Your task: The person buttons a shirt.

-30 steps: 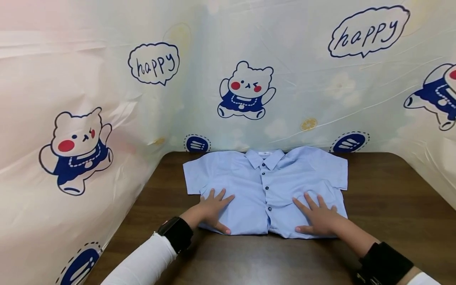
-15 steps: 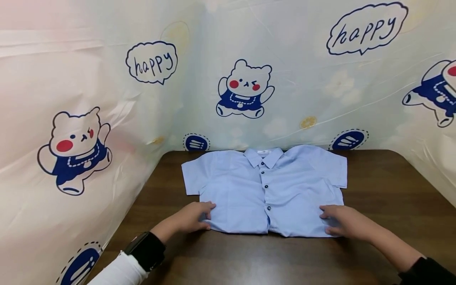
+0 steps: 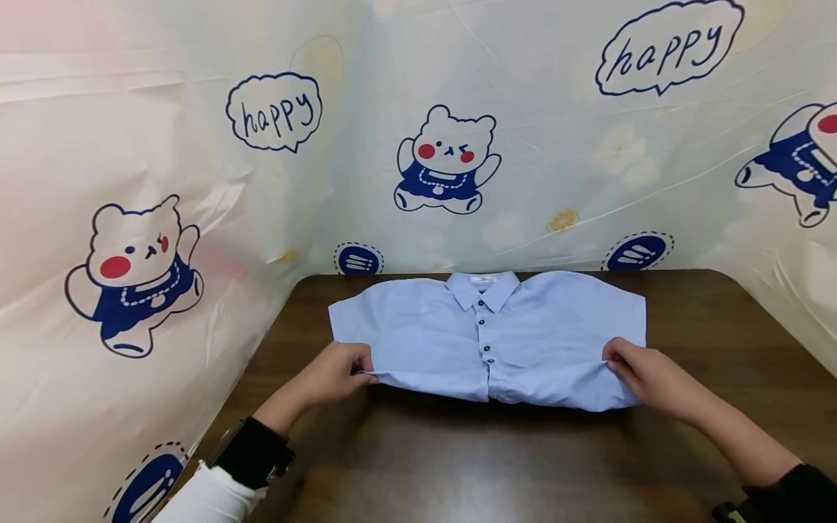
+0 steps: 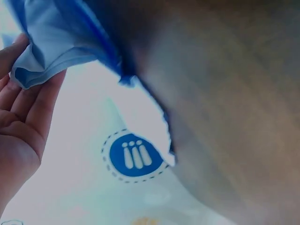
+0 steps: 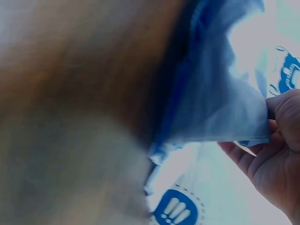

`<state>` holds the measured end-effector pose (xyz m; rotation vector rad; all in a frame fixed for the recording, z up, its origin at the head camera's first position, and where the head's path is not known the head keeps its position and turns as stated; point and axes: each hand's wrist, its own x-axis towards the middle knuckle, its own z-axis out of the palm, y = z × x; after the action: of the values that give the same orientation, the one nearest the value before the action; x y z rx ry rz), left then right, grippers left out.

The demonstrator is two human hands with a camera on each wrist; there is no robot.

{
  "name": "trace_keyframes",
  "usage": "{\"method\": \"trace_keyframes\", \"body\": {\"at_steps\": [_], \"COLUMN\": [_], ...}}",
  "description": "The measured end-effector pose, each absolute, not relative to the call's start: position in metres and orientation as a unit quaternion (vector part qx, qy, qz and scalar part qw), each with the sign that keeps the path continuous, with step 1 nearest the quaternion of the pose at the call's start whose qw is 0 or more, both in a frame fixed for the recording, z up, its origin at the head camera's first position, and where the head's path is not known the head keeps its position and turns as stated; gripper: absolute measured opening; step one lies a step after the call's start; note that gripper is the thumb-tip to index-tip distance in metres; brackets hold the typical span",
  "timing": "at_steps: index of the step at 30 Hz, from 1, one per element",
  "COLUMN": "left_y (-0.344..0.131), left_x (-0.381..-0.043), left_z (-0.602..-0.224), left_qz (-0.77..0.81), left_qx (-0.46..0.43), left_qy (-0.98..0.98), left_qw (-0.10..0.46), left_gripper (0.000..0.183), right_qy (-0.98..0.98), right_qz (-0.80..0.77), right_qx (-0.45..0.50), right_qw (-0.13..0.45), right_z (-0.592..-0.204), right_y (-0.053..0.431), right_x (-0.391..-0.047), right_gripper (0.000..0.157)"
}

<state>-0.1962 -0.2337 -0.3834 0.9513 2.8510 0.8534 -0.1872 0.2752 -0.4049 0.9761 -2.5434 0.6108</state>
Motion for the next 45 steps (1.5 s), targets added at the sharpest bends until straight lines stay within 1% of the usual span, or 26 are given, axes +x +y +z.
{"method": "trace_keyframes", "body": {"at_steps": [2, 4, 7, 10, 12, 15, 19, 21, 24, 26, 29, 31, 36, 41, 43, 45], "left_y": [-0.235, -0.238, -0.243, -0.248, -0.249, -0.248, -0.244, -0.243, -0.243, -0.241, -0.234, -0.226, -0.202, -0.182, -0.175, -0.17], "left_x": [-0.197, -0.197, -0.194, -0.192, -0.192, -0.196, -0.208, -0.22, -0.247, -0.267, -0.294, -0.309, -0.336, -0.346, -0.345, -0.338], "left_z": [-0.374, -0.364, -0.347, -0.328, -0.315, -0.296, -0.277, -0.273, -0.278, -0.286, -0.304, -0.319, -0.355, -0.377, -0.381, -0.38], "left_qz": [0.29, 0.311, 0.359, 0.403, 0.422, 0.438, 0.433, 0.428, 0.417, 0.404, 0.357, 0.305, 0.171, 0.065, 0.032, 0.001], "left_qx": [0.297, 0.289, 0.282, 0.277, 0.273, 0.264, 0.246, 0.236, 0.237, 0.236, 0.236, 0.227, 0.19, 0.154, 0.142, 0.137], "left_qy": [0.91, 0.905, 0.888, 0.87, 0.863, 0.859, 0.866, 0.872, 0.877, 0.883, 0.904, 0.925, 0.965, 0.979, 0.978, 0.976], "left_qw": [0.016, 0.029, 0.047, 0.052, 0.049, 0.038, 0.034, 0.038, 0.034, 0.025, 0.012, 0.014, 0.057, 0.117, 0.148, 0.166], "left_gripper": [0.019, 0.015, 0.008, 0.006, 0.007, 0.007, 0.011, 0.014, 0.015, 0.012, 0.005, 0.006, 0.024, 0.024, 0.024, 0.024], "right_qy": [-0.889, -0.876, -0.849, -0.83, -0.836, -0.856, -0.879, -0.889, -0.906, -0.917, -0.928, -0.932, -0.948, -0.961, -0.966, -0.973], "right_qz": [0.236, 0.27, 0.328, 0.372, 0.382, 0.375, 0.352, 0.341, 0.327, 0.316, 0.305, 0.306, 0.275, 0.22, 0.191, 0.151], "right_qx": [0.349, 0.362, 0.394, 0.407, 0.39, 0.349, 0.307, 0.289, 0.258, 0.235, 0.213, 0.195, 0.152, 0.133, 0.139, 0.157], "right_qw": [0.179, 0.171, 0.13, 0.083, 0.065, 0.073, 0.097, 0.1, 0.082, 0.062, 0.026, -0.003, -0.061, -0.099, -0.1, -0.073], "right_z": [-0.396, -0.387, -0.372, -0.356, -0.345, -0.33, -0.318, -0.315, -0.313, -0.317, -0.329, -0.343, -0.376, -0.396, -0.399, -0.396], "right_y": [0.277, 0.281, 0.289, 0.295, 0.298, 0.298, 0.298, 0.298, 0.297, 0.295, 0.29, 0.285, 0.268, 0.252, 0.246, 0.24], "right_x": [-0.188, -0.188, -0.187, -0.184, -0.182, -0.181, -0.19, -0.2, -0.22, -0.237, -0.264, -0.281, -0.317, -0.339, -0.341, -0.335], "right_gripper": [0.034, 0.038, 0.041, 0.042, 0.038, 0.029, 0.033, 0.029, 0.019, 0.016, 0.016, 0.018, 0.022, 0.026, 0.025, 0.025]}}
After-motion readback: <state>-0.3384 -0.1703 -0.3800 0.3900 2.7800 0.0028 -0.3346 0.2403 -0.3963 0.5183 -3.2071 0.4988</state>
